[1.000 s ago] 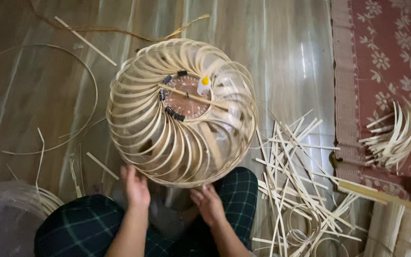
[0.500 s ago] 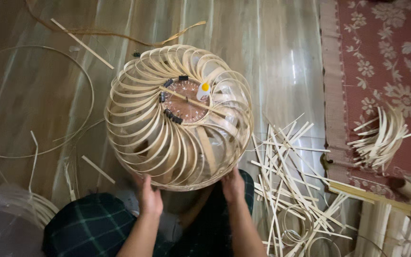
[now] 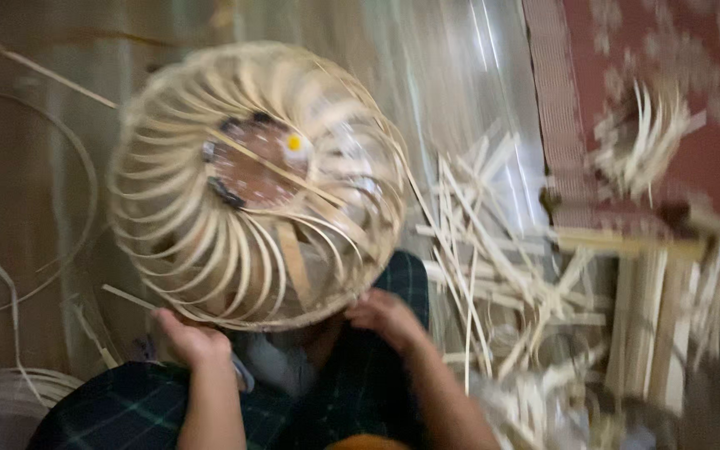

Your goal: The person is weaving a basket using thin wooden strips. They apply glue to the strips and use a small hammer to secure them in place. The person is sitting on the floor surrounded by materials and tools.

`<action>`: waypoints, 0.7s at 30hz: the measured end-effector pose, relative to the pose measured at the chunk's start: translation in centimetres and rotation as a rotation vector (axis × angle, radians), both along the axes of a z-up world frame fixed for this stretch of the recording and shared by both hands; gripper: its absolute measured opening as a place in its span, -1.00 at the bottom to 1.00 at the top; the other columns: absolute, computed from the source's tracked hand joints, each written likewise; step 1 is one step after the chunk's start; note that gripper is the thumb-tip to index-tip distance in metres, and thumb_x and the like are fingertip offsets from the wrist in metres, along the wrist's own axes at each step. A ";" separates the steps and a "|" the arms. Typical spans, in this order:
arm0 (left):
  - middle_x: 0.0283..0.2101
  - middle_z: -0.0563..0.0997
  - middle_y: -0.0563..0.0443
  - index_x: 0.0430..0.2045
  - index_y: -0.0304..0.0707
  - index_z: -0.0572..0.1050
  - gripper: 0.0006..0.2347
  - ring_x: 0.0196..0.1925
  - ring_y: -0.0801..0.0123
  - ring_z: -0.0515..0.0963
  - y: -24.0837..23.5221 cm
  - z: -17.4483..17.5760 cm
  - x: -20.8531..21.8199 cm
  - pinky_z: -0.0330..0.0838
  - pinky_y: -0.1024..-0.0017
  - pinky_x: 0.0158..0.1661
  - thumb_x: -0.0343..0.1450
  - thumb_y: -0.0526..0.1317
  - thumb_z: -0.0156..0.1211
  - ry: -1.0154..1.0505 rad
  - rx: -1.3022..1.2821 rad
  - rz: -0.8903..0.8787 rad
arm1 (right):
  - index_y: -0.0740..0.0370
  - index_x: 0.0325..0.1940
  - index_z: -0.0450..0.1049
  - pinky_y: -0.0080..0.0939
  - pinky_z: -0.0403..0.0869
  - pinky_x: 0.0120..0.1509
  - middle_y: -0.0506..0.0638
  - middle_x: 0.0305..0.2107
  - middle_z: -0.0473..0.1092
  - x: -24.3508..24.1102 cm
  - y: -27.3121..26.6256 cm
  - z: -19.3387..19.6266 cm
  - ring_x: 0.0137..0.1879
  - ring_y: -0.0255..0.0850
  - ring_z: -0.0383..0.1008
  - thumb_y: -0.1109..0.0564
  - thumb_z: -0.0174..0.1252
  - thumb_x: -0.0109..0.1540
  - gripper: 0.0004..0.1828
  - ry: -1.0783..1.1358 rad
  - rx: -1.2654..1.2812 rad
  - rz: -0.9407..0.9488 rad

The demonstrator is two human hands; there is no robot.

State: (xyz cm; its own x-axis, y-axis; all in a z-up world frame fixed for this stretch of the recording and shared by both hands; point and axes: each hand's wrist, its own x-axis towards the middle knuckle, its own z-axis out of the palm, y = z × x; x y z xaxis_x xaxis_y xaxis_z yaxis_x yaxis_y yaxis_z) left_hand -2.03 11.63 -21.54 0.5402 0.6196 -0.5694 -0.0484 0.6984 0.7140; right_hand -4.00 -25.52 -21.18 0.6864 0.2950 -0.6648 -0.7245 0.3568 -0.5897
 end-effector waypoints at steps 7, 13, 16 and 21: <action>0.61 -0.06 -0.28 0.52 -0.31 -0.08 -0.51 0.66 0.03 0.03 -1.3 4.9 -0.3 -0.01 0.11 0.57 0.70 -0.17 -0.11 0.024 0.759 -0.069 | 0.28 0.17 0.50 -0.10 0.52 -0.14 0.17 -0.15 0.57 0.4 -13.3 -5.3 -0.17 -0.05 0.58 0.00 0.16 0.32 -0.59 -0.051 -0.617 -0.395; 0.63 -0.02 -0.30 0.53 -0.35 -0.06 -0.53 0.68 0.05 0.02 -3.1 11.3 0.0 -0.06 0.17 0.63 0.71 -0.31 -0.08 -0.035 0.980 -0.152 | 0.15 -0.07 0.63 0.04 0.51 0.07 0.22 -0.16 0.55 0.3 -16.6 -10.3 -0.05 0.15 0.58 -0.01 0.31 0.16 -0.69 -0.417 -1.612 -0.049; 0.60 0.06 -0.32 0.51 -0.38 -0.01 -0.56 0.63 0.03 0.08 -4.2 14.0 0.8 0.02 0.13 0.59 0.70 -0.30 -0.11 0.045 1.037 -0.144 | 0.09 -0.19 0.66 0.14 0.50 -0.01 0.31 -0.13 0.54 1.8 -16.6 -11.9 -0.04 0.26 0.55 -0.04 0.34 0.04 -0.69 -0.555 -1.859 0.095; 0.52 0.13 -0.31 0.46 -0.38 0.04 -0.58 0.56 0.05 0.15 -6.2 16.5 3.0 0.08 0.15 0.53 0.69 -0.29 -0.09 0.072 1.134 -0.131 | 0.05 -0.16 0.68 0.04 0.54 0.10 0.15 -0.20 0.58 3.3 -16.4 -12.8 -0.06 0.09 0.60 -0.02 0.25 0.24 -0.80 -0.264 -1.480 0.425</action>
